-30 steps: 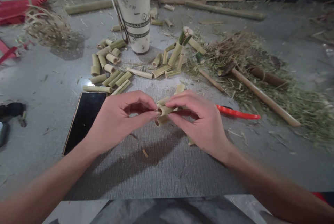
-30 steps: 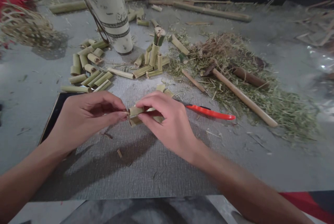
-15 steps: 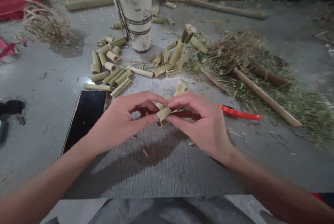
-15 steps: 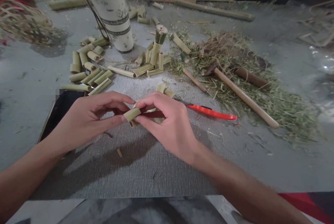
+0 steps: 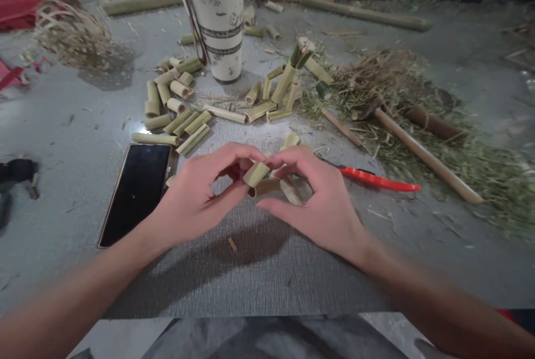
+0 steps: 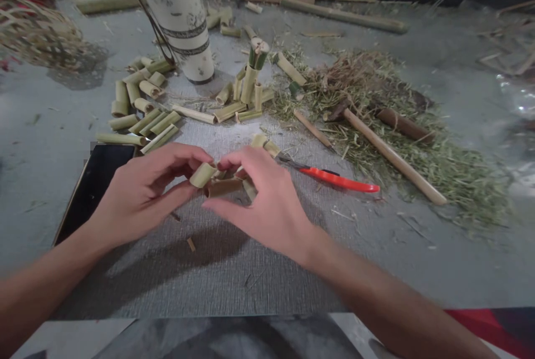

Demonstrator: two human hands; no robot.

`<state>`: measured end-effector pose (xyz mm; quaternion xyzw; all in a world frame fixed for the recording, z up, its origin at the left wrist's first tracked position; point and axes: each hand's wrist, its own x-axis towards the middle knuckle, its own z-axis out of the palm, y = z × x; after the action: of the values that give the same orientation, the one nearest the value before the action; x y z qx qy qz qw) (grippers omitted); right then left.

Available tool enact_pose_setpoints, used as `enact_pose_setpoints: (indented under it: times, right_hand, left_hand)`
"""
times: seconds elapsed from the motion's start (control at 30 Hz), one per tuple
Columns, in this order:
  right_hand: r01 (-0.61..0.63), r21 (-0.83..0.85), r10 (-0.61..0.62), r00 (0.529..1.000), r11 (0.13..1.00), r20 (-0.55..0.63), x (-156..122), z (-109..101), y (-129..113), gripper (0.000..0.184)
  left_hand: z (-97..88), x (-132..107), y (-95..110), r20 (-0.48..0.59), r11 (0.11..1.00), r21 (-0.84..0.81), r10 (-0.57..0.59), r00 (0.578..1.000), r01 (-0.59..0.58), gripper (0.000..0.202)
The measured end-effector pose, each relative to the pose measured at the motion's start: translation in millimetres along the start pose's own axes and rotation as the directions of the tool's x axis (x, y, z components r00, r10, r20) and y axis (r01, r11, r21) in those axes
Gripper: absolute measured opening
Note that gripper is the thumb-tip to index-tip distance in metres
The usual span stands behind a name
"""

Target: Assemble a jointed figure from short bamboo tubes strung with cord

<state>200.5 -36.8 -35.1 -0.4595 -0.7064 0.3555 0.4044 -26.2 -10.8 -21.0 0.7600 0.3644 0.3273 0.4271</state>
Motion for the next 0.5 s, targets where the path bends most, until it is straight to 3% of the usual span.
enact_pose_setpoints:
  times: [0.07,0.13,0.3,0.37,0.5]
  right_hand:
    - [0.074,-0.171,-0.068,0.997,0.983,0.036,-0.7,1.8,1.9,0.050]
    - [0.116,-0.248,-0.105,0.993,0.962,0.054,-1.4,4.2,3.4,0.044]
    - [0.164,-0.276,-0.166,0.986,0.947,0.015,-1.7,6.3,3.1,0.018]
    - [0.157,-0.279,-0.162,0.987,0.947,0.005,-2.1,5.6,2.9,0.015]
    - [0.145,-0.293,-0.155,0.988,0.945,-0.009,-3.0,4.3,2.8,0.017]
  left_hand:
    - [2.8,-1.1,0.9,-0.050,0.990,-0.128,-0.067,0.996,0.060,0.023]
    - [5.1,-0.9,2.2,-0.074,0.961,-0.251,-0.142,0.987,0.119,0.019]
    - [7.0,2.5,2.5,-0.088,0.881,-0.427,-0.262,0.961,0.201,0.032]
    - [6.9,2.9,0.2,-0.059,0.853,-0.472,-0.282,0.958,0.222,0.034]
    - [7.1,1.4,-5.5,-0.074,0.825,-0.522,-0.297,0.952,0.217,0.019]
